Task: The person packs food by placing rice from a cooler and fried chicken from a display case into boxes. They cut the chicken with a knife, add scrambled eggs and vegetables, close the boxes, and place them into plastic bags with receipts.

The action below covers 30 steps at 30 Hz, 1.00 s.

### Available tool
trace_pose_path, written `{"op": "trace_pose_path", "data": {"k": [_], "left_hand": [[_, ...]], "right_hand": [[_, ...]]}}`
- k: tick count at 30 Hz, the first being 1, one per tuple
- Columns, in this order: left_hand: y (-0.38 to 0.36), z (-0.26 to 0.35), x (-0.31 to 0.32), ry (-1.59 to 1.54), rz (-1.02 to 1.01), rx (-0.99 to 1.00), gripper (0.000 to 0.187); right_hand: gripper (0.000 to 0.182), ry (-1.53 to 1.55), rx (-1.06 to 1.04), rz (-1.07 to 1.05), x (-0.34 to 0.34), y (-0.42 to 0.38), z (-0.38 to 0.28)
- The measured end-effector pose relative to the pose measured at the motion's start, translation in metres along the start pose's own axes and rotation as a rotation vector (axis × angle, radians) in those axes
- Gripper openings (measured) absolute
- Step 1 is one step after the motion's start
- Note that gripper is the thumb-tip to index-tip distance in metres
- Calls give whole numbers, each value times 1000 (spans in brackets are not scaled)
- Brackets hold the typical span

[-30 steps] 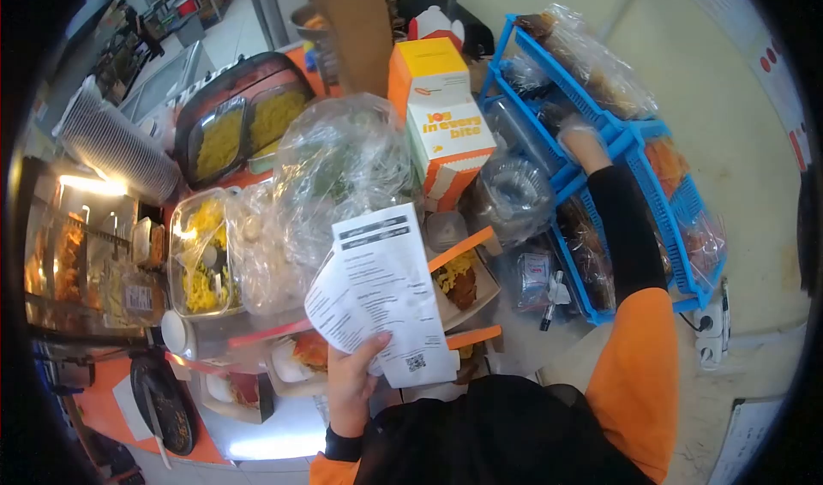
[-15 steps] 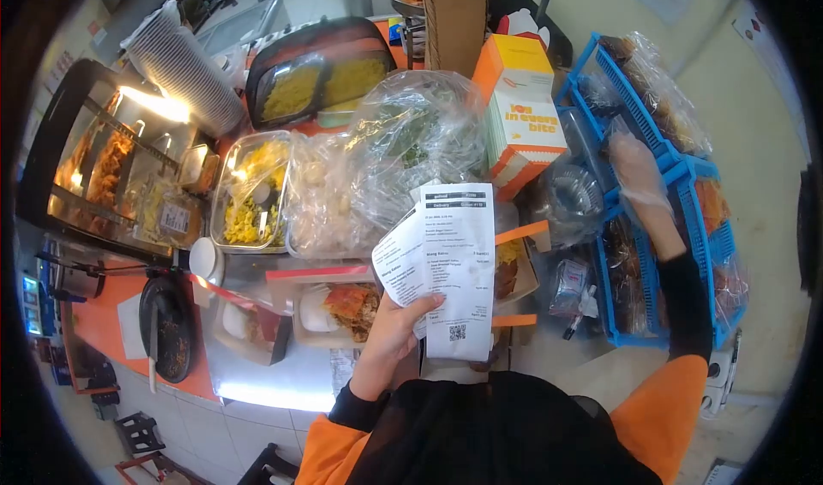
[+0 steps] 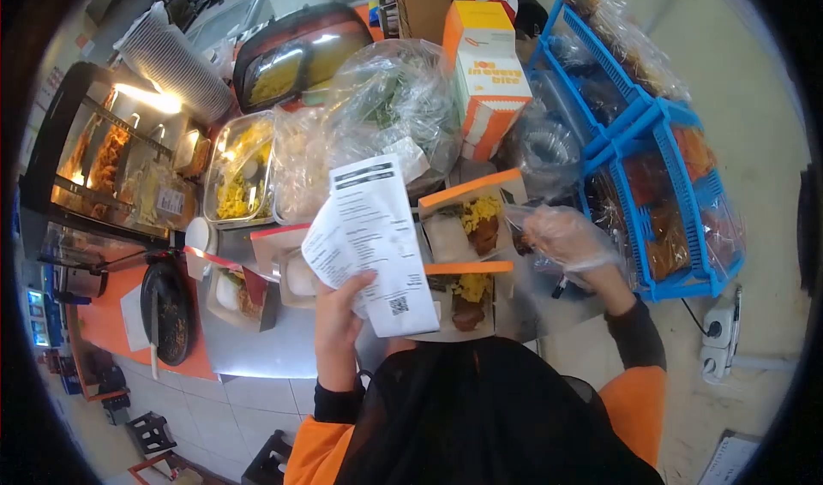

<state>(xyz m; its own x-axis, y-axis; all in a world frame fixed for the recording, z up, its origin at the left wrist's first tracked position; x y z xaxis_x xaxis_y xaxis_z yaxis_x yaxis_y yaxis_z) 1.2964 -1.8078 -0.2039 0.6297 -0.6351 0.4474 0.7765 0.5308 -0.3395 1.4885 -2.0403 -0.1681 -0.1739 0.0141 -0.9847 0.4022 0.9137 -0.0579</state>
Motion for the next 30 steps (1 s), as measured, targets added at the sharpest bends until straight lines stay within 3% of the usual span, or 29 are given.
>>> {"op": "trace_pose_path", "data": {"k": [3, 4, 7, 8, 11, 12, 13, 15, 17, 27, 30], "left_hand": [[-14, 5, -9, 4, 48, 13, 47], [-18, 4, -12, 12, 60, 8, 46], [-29, 0, -18, 30, 86, -3, 45], [-31, 0, -19, 35, 92, 1, 45], [-32, -11, -27, 23, 113, -27, 43], [-32, -12, -25, 30, 99, -21, 42], [-34, -12, -23, 21, 98, -31, 42], [-33, -13, -16, -1, 83, -57, 41], [-32, -13, -12, -6, 47, -27, 44], [-19, -14, -7, 138, 52, -72, 49], [-20, -9, -2, 158, 94, -63, 53]], "right_hand": [[12, -117, -152, 227, 33, 7, 4], [10, -43, -42, 50, 44, 14, 12], [11, 109, -150, 249, 63, 19, 24], [12, 199, -98, 214, 60, 21, 22], [15, -2, -50, 27, 63, 36, 16], [18, 172, -144, 153, 62, 39, 13], [18, 177, -89, 93, 64, 41, 17], [18, 176, 35, -29, 46, 40, 13], [16, 253, -52, 96, 39, 35, 12], [18, 310, 4, 104, -16, 24, 16], [23, 205, 168, 319, -88, 24, 32]]}}
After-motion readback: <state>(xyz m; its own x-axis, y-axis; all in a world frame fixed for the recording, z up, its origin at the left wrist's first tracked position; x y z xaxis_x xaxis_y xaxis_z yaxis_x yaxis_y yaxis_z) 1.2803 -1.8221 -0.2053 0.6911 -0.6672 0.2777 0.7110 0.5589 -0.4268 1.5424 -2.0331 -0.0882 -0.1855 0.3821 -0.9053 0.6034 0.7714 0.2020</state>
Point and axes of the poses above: each hand's wrist, its own y-axis towards the middle knuckle, its own x-axis out of the palm, z = x × y, the point moved 5 cm from there along y, towards the middle knuckle, and after that the axes turned 10 degrees about y, right-handed, at the moved point
